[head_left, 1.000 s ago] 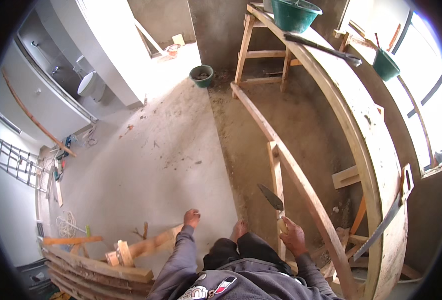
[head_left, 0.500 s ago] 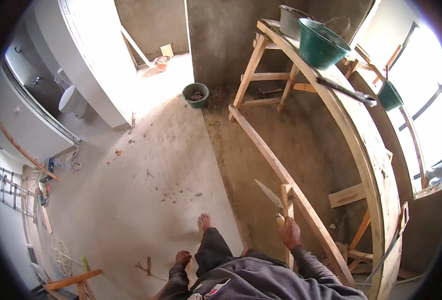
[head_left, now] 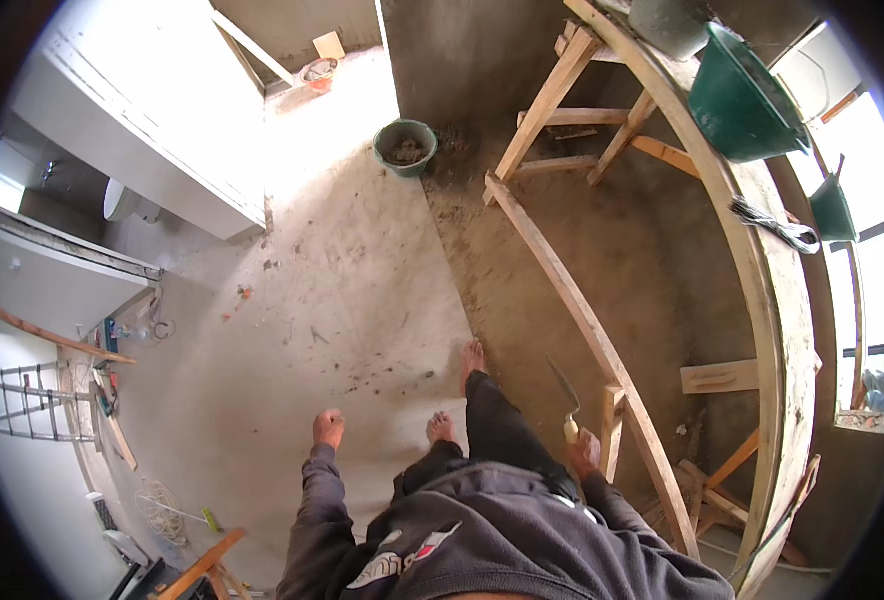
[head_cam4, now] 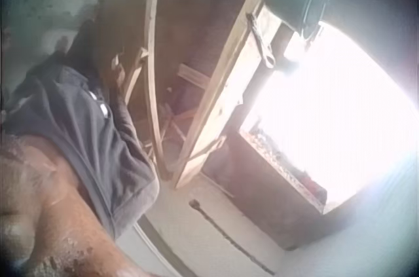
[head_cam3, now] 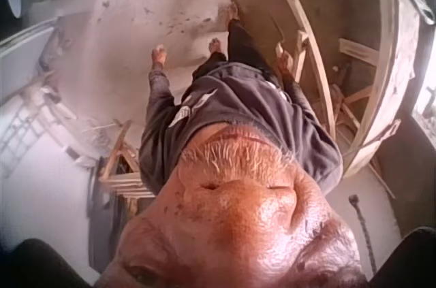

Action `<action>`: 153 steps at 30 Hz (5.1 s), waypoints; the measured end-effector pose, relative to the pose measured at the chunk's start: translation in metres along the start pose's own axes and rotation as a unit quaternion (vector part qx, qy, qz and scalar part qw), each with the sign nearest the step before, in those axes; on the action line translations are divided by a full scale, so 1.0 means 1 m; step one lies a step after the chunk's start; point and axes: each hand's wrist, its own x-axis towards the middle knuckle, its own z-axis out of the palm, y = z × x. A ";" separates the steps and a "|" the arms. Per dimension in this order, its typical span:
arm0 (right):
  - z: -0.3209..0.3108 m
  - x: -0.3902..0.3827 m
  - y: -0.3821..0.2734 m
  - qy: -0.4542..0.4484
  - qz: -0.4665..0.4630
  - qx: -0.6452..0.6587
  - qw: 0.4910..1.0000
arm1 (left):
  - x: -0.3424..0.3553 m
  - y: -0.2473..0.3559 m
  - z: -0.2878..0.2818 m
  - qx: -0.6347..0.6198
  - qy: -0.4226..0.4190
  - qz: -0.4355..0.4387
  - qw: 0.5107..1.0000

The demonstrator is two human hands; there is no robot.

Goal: The person applies mortar to a wall using a trowel and a wooden board. They scoop the material from a bucket onto the board and then smooth it onto the lower part of the wall surface while squatting.

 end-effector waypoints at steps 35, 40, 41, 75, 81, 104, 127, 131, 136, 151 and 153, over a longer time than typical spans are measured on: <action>-0.047 0.255 -0.293 -0.101 0.159 0.072 0.980 | 0.450 0.258 -0.098 0.001 -0.061 0.079 0.995; -0.053 0.294 -0.379 -0.176 0.213 0.146 0.950 | 0.489 0.301 -0.116 -0.007 -0.090 0.074 0.993; -0.049 0.310 -0.369 -0.147 0.174 0.134 0.965 | 0.487 0.318 -0.099 -0.027 -0.123 0.065 0.990; -0.048 0.614 -0.532 -0.052 -0.054 -0.025 0.997 | 0.556 0.541 0.024 -0.219 -0.384 0.050 0.896; -0.001 0.686 -0.528 -0.006 -0.086 -0.109 0.990 | 0.559 0.531 0.098 -0.220 -0.390 0.012 0.894; 0.056 0.907 -0.516 -0.070 -0.263 -0.232 0.934 | 0.557 0.546 0.245 -0.226 -0.320 -0.040 0.919; 0.078 0.881 -0.507 -0.101 -0.321 -0.242 0.910 | 0.577 0.550 0.243 -0.222 -0.357 -0.068 0.905; 0.089 0.872 -0.488 -0.155 -0.299 -0.260 0.905 | 0.580 0.548 0.246 -0.229 -0.357 -0.057 0.904; 0.104 0.860 -0.459 -0.173 -0.130 -0.035 0.976 | 0.584 0.549 0.248 -0.214 -0.369 -0.053 0.903; 0.199 0.799 -0.416 -0.169 0.400 0.502 0.748 | 0.587 0.569 0.244 -0.205 -0.396 -0.077 0.892; 0.217 0.805 -0.416 -0.162 0.385 0.514 0.749 | 0.590 0.575 0.241 -0.197 -0.397 -0.071 0.894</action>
